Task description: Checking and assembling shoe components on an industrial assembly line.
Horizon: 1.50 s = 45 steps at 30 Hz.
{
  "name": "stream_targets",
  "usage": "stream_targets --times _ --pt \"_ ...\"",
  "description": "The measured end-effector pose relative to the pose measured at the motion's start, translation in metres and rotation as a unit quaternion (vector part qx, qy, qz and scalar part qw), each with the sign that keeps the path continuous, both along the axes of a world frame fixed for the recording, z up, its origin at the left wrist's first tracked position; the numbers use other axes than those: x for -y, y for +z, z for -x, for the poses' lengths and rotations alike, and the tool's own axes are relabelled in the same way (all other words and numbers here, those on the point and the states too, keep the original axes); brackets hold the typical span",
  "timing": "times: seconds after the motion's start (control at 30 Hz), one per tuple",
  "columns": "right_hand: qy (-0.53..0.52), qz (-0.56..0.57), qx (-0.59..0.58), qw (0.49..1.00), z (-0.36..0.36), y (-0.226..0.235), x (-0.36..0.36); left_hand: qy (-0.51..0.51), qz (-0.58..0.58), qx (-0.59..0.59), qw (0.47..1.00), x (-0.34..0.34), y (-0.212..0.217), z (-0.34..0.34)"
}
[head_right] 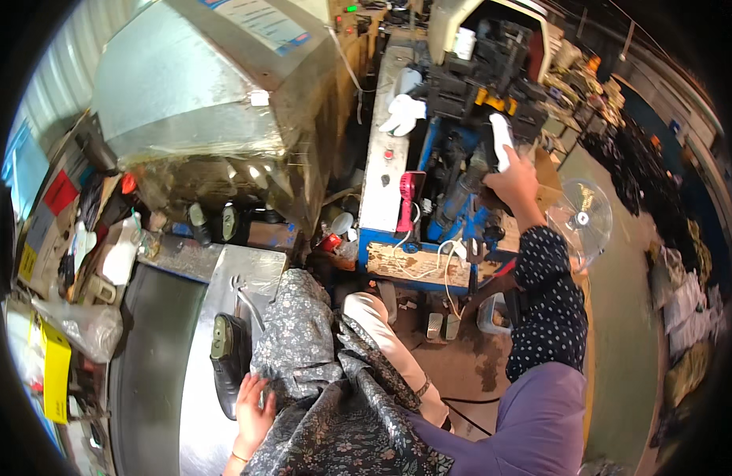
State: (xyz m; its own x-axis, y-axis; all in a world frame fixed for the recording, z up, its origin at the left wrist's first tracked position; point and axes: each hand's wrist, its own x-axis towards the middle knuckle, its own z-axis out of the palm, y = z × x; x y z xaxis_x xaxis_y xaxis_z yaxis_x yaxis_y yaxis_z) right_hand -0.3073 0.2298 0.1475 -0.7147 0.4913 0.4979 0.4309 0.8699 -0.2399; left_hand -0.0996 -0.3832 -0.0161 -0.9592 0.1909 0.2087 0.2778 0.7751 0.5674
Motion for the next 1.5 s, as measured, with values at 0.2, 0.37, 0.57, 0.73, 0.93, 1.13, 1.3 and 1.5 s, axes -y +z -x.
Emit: stream_targets --times 0.2,0.37,0.57,0.73,0.93,1.13,1.3,1.5 --pt "0.311 0.343 -0.204 0.862 -0.053 -0.012 0.084 -0.071 -0.183 0.204 0.959 -0.037 0.047 0.044" --pt "0.448 0.511 -0.171 0.714 -0.109 -0.04 0.249 -0.123 -0.406 0.11 0.899 -0.108 0.057 0.099" --pt "0.591 0.542 0.029 0.597 -0.122 -0.078 0.316 -0.063 -0.7 0.29 0.649 -0.084 0.065 0.131" --pt "0.517 0.665 0.34 0.417 -0.115 -0.102 0.295 -0.098 -0.122 0.312 0.937 -0.068 0.077 0.083" --pt "0.283 0.86 0.235 0.354 -0.165 -0.166 0.289 -0.089 -0.098 -0.005 0.991 -0.025 0.039 0.068" --pt "0.314 0.859 -0.018 0.404 -0.083 -0.13 0.323 0.187 0.011 0.016 0.982 0.05 -0.003 0.077" --pt "0.458 0.547 0.026 0.7 0.05 -0.153 0.407 0.165 0.002 0.004 0.986 0.062 -0.026 0.08" --pt "0.336 0.23 0.261 0.875 0.182 -0.196 0.516 0.236 -0.056 0.026 0.97 0.064 -0.037 0.086"
